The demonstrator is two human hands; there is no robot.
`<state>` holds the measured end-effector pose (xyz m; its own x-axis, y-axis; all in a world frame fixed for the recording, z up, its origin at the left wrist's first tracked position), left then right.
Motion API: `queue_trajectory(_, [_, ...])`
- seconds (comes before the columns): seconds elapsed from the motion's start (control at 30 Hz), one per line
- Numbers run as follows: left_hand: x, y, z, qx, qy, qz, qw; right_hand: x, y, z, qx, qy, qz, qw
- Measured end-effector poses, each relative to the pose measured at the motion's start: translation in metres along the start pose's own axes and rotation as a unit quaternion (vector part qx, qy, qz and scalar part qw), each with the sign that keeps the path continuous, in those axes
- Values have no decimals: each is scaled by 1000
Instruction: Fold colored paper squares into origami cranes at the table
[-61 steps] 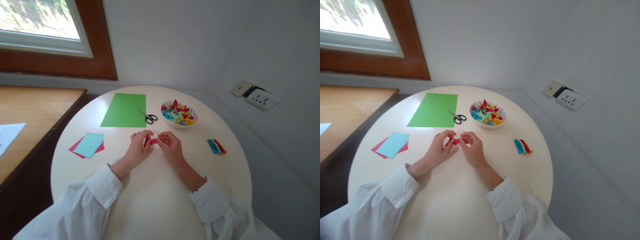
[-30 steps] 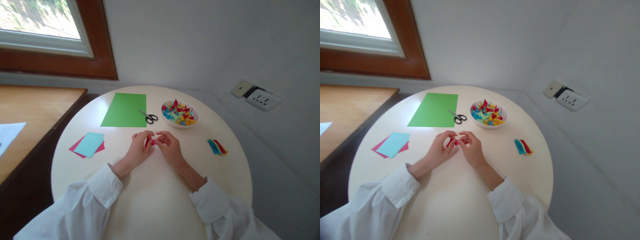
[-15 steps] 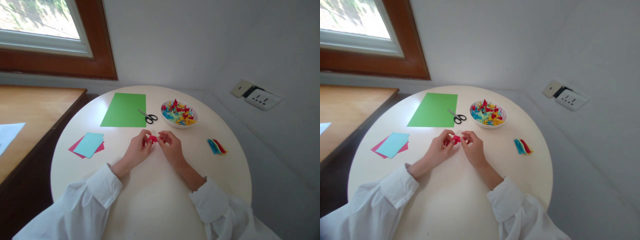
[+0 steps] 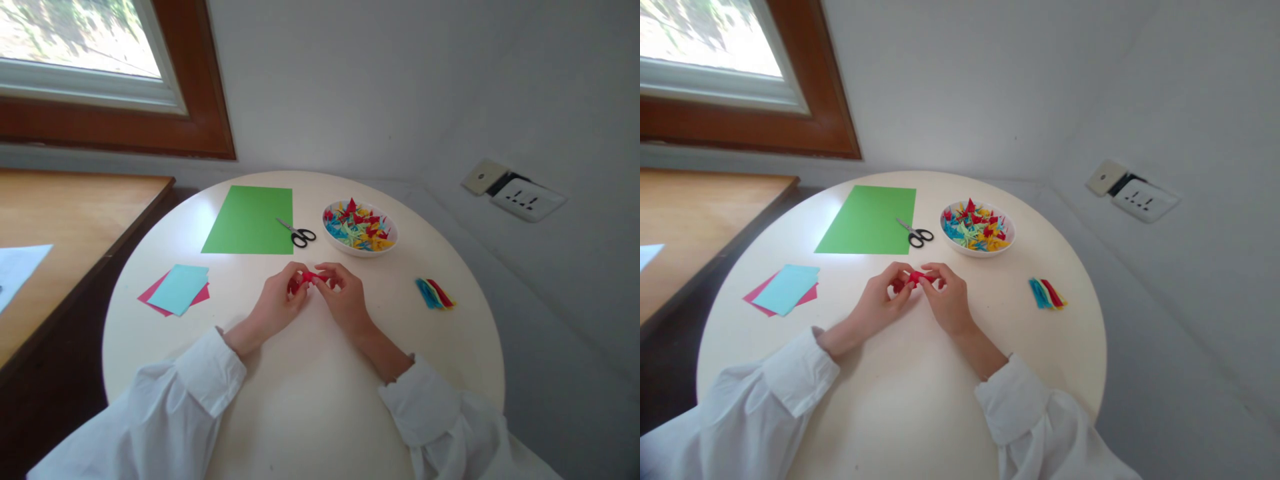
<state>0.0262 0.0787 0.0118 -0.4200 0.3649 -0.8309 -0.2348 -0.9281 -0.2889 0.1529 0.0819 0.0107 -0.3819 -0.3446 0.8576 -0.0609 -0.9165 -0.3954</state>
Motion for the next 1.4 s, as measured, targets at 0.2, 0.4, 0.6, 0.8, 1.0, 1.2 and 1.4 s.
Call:
queue_trajectory(0.2, [11, 0, 2, -20, 67, 63, 996, 7, 0, 1, 6, 29, 22, 999])
queue_trajectory(0.4, [23, -3, -1, -23, 204, 117, 972, 12, 2, 2, -4, 55, 72, 996])
queue_trajectory(0.6, [27, -4, -3, -25, 261, 138, 955, 21, 4, 6, -29, 97, 129, 987])
queue_trajectory(0.8, [31, -2, -7, -12, 277, 152, 949, 27, 5, 8, -50, 136, 191, 971])
queue_trajectory(1.0, [28, -4, -8, -9, 292, 145, 945, 32, 9, 2, -23, 178, 229, 957])
queue_trajectory(1.2, [25, -5, -7, -15, 279, 127, 952, 34, 10, -2, -3, 206, 232, 951])
queue_trajectory(1.4, [23, -5, -5, -21, 270, 110, 956, 32, 11, -6, 6, 217, 252, 943])
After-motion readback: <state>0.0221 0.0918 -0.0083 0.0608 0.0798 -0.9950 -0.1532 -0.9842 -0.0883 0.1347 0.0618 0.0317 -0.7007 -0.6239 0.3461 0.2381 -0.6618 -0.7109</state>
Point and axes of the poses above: each hand's wrist, its own y-axis away from the middle knuckle, its own z-axis out of the back of the hand, x = y × z, the point moved 8 cm from there along -y, towards the middle knuckle, and after that the axes turned 2 degrees about z, right-handed, at the moved point
